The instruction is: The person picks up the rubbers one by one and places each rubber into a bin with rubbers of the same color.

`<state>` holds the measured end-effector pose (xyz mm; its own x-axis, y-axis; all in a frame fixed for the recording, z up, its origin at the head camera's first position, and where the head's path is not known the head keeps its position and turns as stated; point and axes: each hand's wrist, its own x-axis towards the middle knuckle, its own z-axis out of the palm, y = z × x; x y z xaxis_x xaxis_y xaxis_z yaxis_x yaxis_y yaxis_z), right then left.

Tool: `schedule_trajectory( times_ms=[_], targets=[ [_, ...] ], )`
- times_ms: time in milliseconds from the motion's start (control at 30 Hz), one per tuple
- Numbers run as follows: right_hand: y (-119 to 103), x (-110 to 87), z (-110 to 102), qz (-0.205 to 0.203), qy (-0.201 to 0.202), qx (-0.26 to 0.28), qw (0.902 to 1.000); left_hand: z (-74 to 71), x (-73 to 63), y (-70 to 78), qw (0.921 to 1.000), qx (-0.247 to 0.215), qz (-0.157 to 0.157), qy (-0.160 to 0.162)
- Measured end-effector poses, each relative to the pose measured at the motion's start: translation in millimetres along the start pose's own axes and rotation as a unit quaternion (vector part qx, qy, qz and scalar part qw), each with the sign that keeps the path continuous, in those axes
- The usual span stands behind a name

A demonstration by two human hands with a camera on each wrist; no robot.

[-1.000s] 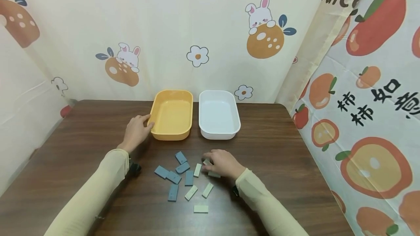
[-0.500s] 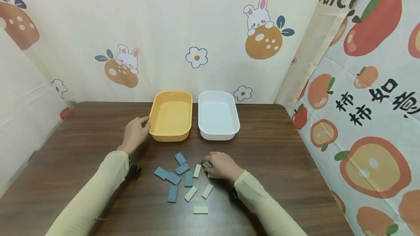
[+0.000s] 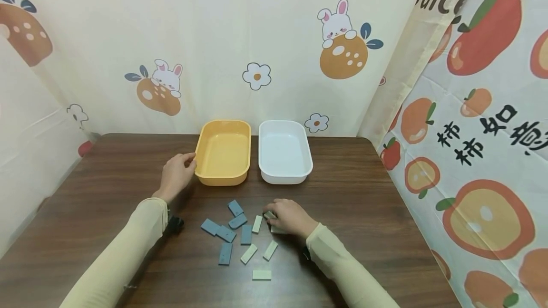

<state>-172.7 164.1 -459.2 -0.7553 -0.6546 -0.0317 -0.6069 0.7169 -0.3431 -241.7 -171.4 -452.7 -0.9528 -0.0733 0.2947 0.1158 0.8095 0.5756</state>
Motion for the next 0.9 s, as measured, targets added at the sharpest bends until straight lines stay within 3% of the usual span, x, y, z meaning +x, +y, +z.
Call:
schedule_trajectory(
  times_ms=[233,533,900],
  targets=[
    [2,-0.5,-4,0.0,0.007,0.035,0.9993,-1.4,-0.5,-1.1,1.0,-0.005,0.001,-0.006],
    [1,-0.9,-13,-0.013,0.039,0.036,0.9985,-1.5,0.4,0.0,1.0,-0.004,0.003,-0.005],
    [1,1.7,-30,-0.005,0.048,0.038,0.9981,-0.7,1.3,-1.7,0.9999,-0.011,-0.003,-0.009]
  ],
)
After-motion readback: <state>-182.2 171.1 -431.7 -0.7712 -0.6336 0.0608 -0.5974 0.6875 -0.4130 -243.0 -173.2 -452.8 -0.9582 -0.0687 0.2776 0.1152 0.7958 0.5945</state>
